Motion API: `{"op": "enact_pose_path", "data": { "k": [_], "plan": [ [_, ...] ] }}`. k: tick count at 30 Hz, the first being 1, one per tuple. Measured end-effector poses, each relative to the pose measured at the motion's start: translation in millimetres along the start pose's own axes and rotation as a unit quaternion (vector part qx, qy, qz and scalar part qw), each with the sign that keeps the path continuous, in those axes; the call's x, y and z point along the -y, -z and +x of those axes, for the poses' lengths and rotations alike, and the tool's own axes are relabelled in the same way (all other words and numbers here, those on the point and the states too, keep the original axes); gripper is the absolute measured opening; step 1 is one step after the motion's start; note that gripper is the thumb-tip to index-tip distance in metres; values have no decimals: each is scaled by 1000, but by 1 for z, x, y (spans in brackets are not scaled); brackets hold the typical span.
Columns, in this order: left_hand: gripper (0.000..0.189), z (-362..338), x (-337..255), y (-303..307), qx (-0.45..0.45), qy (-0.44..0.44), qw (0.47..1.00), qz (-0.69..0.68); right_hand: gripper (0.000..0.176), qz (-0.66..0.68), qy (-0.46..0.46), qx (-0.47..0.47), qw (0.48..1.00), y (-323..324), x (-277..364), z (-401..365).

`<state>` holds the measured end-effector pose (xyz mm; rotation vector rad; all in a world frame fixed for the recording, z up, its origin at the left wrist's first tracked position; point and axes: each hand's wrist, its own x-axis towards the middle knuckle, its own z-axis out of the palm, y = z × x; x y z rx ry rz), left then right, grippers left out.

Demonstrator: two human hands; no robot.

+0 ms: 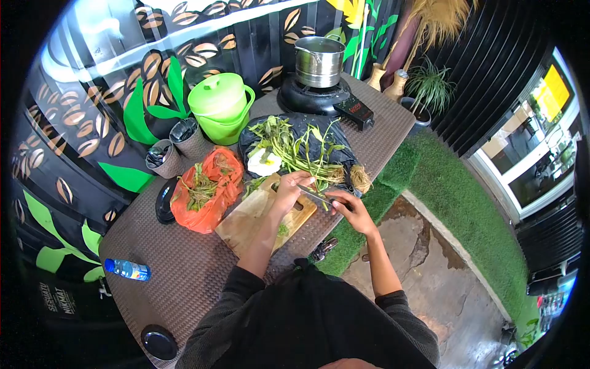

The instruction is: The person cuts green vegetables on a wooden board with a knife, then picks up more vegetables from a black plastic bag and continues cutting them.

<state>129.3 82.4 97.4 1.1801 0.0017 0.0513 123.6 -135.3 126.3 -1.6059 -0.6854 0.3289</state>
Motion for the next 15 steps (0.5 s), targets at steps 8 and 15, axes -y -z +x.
{"op": "enact_pose_path", "data": {
  "k": [8, 15],
  "plan": [
    [16, 5, 11, 4, 37, 20, 997, -57, 35, -39, 36, 21, 998, -1, 23, 0],
    [16, 5, 9, 2, 23, 12, 992, -120, 35, -5, -19, 61, 998, 8, 31, -4]
  ]
}}
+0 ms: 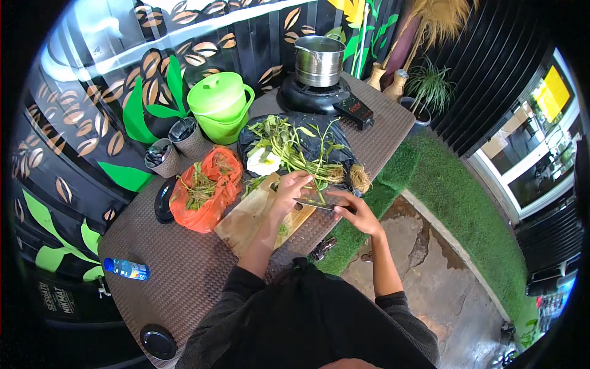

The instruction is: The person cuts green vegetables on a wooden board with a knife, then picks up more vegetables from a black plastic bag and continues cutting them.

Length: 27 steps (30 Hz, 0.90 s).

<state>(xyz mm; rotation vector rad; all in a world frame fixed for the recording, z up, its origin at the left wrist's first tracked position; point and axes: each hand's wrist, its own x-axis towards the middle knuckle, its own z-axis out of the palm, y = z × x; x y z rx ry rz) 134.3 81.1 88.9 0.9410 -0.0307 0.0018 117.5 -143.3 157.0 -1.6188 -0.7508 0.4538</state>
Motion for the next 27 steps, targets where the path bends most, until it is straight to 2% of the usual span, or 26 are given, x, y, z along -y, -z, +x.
{"op": "enact_pose_path", "data": {
  "k": [3, 7, 11, 24, 27],
  "plan": [
    [16, -3, -3, -3, 10, -13, 1000, -19, 35, 19, 6, -14, 1000, 0, -4, 0],
    [16, -3, -2, -4, 19, -32, 999, -15, 35, 45, -10, 17, 999, 1, -12, 0],
    [17, -4, 1, -5, 7, -19, 999, -36, 35, 95, -30, 20, 995, -4, -23, 0],
    [15, -7, 5, -4, 27, -24, 998, -53, 35, 111, -28, -50, 992, -2, -34, 1],
    [15, -4, 9, -3, 10, -35, 999, -22, 34, 73, -8, -50, 996, -1, -23, 0]
  ]
}}
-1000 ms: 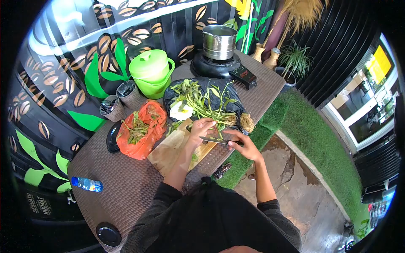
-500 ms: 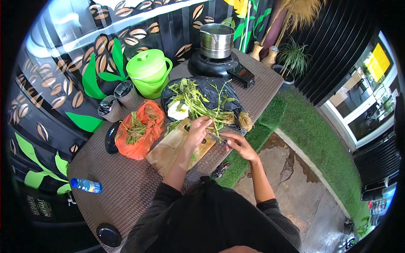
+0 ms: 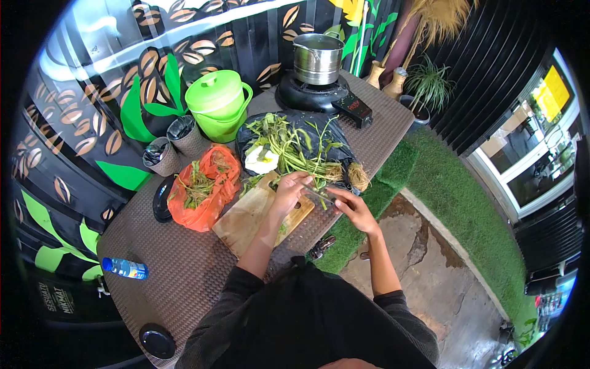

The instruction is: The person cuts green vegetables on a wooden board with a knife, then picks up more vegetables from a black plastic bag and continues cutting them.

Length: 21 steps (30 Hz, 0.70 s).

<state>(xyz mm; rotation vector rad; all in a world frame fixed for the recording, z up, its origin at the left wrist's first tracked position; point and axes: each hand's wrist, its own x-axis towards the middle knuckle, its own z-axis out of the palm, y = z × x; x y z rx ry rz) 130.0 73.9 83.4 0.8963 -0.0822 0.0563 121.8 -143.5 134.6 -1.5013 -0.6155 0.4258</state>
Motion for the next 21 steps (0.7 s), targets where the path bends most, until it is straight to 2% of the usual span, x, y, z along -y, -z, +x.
{"op": "enact_pose_path", "data": {
  "k": [2, 3, 5, 8, 10, 13, 18, 21],
  "plan": [
    [15, 1, 2, 2, -12, -11, 1000, 27, 34, -97, 31, -4, 995, -3, 11, 0],
    [16, 0, -1, 1, -15, 11, 1000, 22, 34, -98, 31, -3, 995, -3, 15, 2],
    [16, -2, -3, -1, -18, 32, 999, 17, 36, -235, 114, 4, 965, -3, 22, 4],
    [15, -1, -2, -1, -18, 46, 999, 18, 37, -259, 108, 6, 960, -4, 28, 6],
    [13, -2, 0, 1, 20, 57, 998, 22, 37, -264, 103, 2, 959, -5, 32, 6],
    [12, -3, 6, 0, -7, 60, 998, 30, 36, -280, 94, 0, 955, -4, 31, 7],
    [12, -7, 8, -1, 2, 80, 997, 19, 36, -331, 76, -9, 941, -3, 32, 8],
    [12, -6, 10, 1, 3, 76, 996, 39, 36, -334, 111, -34, 935, -2, 33, 7]
  ]
}}
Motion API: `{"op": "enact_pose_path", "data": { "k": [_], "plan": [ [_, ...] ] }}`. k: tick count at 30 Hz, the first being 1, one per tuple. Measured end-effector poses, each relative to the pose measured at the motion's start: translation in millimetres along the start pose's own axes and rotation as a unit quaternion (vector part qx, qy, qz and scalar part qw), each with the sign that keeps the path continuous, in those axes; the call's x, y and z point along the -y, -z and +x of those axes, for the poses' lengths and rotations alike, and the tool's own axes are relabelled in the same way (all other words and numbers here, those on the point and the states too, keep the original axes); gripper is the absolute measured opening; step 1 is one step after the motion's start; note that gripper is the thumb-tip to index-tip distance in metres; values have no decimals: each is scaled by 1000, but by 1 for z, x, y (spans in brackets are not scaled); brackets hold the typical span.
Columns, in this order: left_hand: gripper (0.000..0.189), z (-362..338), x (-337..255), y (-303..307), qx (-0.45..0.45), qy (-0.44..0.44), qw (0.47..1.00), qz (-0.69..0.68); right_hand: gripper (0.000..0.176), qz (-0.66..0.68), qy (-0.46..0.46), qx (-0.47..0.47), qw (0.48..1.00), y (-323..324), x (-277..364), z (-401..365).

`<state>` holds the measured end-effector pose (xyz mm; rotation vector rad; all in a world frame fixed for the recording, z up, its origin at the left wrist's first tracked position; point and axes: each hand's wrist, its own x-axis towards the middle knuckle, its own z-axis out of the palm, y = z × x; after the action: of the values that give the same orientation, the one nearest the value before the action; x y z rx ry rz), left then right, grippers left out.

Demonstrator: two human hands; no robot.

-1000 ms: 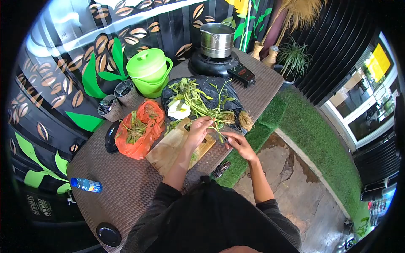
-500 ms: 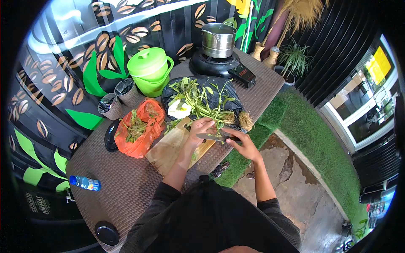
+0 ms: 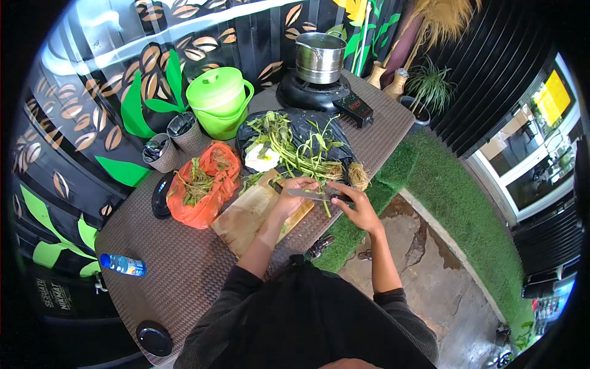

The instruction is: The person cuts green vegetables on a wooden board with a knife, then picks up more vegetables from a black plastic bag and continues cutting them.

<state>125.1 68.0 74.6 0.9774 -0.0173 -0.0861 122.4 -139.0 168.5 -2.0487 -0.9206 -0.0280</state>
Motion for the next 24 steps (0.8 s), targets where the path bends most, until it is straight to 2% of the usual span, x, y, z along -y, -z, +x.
{"op": "enact_pose_path", "data": {
  "k": [2, 5, 9, 11, 21, 24],
  "plan": [
    [12, 2, 1, 3, 5, -9, 1000, 16, 39, 90, -63, 72, 991, 9, 7, -1],
    [12, 0, -5, 1, 14, 14, 1000, 11, 37, 13, -33, 75, 997, 8, 0, -3],
    [11, -1, -5, 3, 34, 2, 999, 30, 37, 40, -12, 52, 998, 7, 1, 0],
    [11, -1, -2, 5, 42, -4, 999, 29, 38, 72, -53, 77, 993, 8, 1, 1],
    [11, 2, 5, 12, 42, 7, 998, -36, 37, 80, -51, 42, 995, -2, -4, 0],
    [9, -1, 4, 8, 43, 21, 998, -48, 36, 71, -80, 48, 993, -2, -5, 2]
  ]
}}
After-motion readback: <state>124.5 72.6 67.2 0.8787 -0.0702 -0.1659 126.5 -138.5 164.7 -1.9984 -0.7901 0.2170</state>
